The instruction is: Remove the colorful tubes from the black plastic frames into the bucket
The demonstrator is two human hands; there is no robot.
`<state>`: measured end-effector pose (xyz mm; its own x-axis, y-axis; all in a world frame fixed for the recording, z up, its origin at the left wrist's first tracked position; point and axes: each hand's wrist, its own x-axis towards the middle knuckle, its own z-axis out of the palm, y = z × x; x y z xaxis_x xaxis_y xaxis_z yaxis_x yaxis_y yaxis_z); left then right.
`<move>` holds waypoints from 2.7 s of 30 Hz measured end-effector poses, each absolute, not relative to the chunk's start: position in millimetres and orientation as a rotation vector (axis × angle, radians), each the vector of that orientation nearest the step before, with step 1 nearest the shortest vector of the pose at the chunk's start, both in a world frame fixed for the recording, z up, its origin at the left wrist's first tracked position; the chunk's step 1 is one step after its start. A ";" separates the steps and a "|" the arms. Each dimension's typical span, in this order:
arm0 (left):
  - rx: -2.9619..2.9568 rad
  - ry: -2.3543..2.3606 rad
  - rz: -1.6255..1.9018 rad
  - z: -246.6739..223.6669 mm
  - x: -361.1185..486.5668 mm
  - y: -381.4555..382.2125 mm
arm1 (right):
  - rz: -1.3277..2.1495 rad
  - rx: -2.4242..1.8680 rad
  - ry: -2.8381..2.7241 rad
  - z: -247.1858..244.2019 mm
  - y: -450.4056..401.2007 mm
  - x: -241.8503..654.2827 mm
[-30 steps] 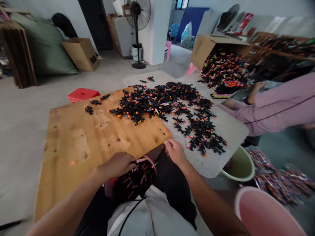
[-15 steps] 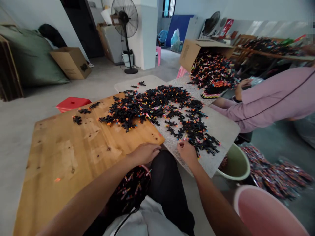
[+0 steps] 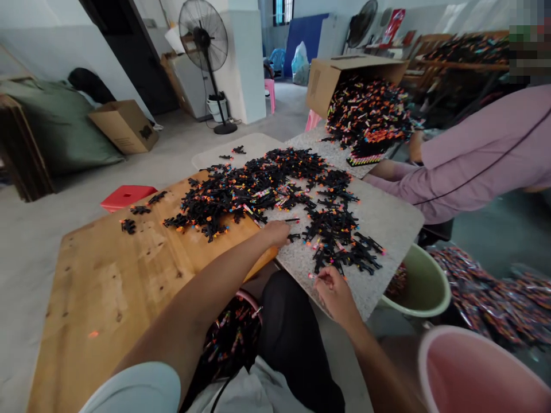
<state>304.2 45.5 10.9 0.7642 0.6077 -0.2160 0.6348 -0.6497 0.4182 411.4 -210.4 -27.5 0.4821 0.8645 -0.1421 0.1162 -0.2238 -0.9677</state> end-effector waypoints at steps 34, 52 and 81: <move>1.646 0.612 0.334 82.8 120.2 -79.3 | 1.113 -1.157 -0.926 69.5 -149.8 309.0; 1.845 0.654 0.420 88.4 119.1 -87.1 | 0.953 -1.227 -1.148 63.6 -158.6 317.5; 2.158 0.586 -0.478 86.9 92.4 -94.2 | 1.147 -1.596 -1.627 36.8 -154.5 368.9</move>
<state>92.4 -94.2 86.9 0.8189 0.2428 -0.5200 0.5581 -0.5477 0.6233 368.9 -154.5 36.8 -0.1144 0.9804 -0.1602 0.4805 -0.0865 -0.8727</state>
